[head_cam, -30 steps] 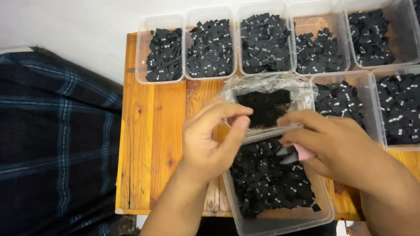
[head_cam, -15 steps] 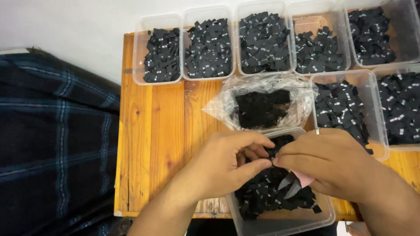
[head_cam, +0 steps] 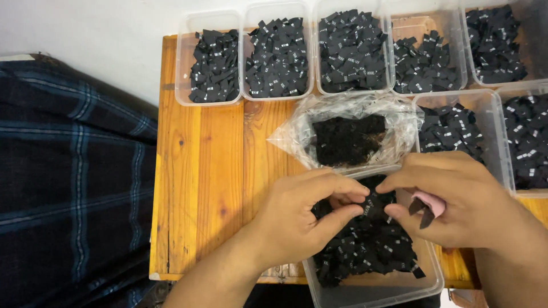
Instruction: Trimming loose threads from small black fabric pieces using nippers and sorting them into containers
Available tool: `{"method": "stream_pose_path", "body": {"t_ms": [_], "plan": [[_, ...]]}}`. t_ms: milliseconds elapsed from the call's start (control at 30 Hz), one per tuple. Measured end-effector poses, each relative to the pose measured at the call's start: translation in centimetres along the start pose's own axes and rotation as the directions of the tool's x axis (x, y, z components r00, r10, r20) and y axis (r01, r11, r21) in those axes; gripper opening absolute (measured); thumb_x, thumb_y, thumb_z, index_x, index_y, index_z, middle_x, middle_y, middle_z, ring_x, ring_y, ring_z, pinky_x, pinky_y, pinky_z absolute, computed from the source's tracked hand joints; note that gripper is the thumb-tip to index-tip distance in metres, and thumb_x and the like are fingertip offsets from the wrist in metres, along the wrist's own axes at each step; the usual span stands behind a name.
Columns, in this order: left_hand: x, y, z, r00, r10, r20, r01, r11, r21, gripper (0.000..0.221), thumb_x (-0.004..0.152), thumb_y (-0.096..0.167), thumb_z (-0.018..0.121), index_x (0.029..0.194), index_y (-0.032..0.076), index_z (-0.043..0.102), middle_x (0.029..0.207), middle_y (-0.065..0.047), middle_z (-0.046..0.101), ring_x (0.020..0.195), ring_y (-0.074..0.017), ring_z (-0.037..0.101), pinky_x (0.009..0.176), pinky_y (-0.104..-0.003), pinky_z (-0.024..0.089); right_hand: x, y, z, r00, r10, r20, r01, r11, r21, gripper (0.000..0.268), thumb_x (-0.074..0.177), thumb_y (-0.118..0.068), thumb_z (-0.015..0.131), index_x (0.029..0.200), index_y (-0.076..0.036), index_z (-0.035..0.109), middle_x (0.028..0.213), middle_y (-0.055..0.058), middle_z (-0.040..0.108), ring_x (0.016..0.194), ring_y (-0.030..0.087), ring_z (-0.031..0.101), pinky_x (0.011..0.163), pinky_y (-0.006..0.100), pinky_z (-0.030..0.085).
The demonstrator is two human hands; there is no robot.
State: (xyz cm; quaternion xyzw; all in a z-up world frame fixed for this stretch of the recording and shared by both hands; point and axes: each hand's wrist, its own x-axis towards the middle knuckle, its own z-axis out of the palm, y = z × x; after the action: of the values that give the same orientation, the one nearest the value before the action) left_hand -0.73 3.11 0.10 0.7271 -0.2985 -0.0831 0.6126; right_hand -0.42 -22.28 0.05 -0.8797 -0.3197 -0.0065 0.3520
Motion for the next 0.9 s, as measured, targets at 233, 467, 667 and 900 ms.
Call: {"method": "stream_pose_path", "body": {"t_ms": [233,467,667,900], "plan": [[-0.1,0.1,0.4,1.0,0.015,-0.016,-0.015,1.0,0.009,0.011,0.098,0.009,0.069,0.109,0.008,0.07,0.098,-0.005,0.073,0.085,-0.015,0.072,0.084,-0.025,0.06,0.2,-0.5,0.3,0.999,-0.021,0.025,0.02,0.999,0.042,0.021,0.084,-0.041,0.07,0.092,-0.022,0.073,0.059,-0.007,0.059,0.048,0.015,0.053,0.051,0.03,0.043],[-0.2,-0.4,0.6,0.999,0.05,-0.019,-0.049,0.997,0.062,0.011,0.1,0.009,0.066,0.111,0.009,0.069,0.097,-0.004,0.072,0.087,-0.0174,0.07,0.085,-0.027,0.057,0.6,-0.8,0.4,0.998,-0.05,0.039,0.046,0.995,0.094,0.017,0.085,-0.038,0.072,0.087,-0.021,0.072,0.062,-0.003,0.056,0.047,0.016,0.05,0.048,0.03,0.04],[-0.1,0.5,0.3,0.999,0.045,-0.022,-0.044,0.998,0.042,0.016,0.101,0.016,0.062,0.112,0.007,0.068,0.104,-0.007,0.073,0.093,-0.0205,0.072,0.086,-0.03,0.058,0.1,-0.2,1.1,0.982,-0.171,-0.082,0.175,0.984,0.036,0.01,0.085,-0.023,0.073,0.084,-0.014,0.071,0.069,0.001,0.062,0.054,0.019,0.056,0.051,0.032,0.043],[-0.4,0.0,0.8,0.993,-0.1,-0.067,0.094,0.992,-0.09,0.018,0.097,0.014,0.069,0.114,0.01,0.068,0.094,-0.003,0.073,0.081,-0.0115,0.069,0.074,-0.024,0.056,0.5,-1.3,0.4,0.884,-0.458,-0.098,0.422,0.869,-0.257,0.043,0.102,-0.031,0.037,0.101,-0.004,0.071,0.072,0.003,0.06,0.054,0.02,0.051,0.052,0.035,0.039]]}}
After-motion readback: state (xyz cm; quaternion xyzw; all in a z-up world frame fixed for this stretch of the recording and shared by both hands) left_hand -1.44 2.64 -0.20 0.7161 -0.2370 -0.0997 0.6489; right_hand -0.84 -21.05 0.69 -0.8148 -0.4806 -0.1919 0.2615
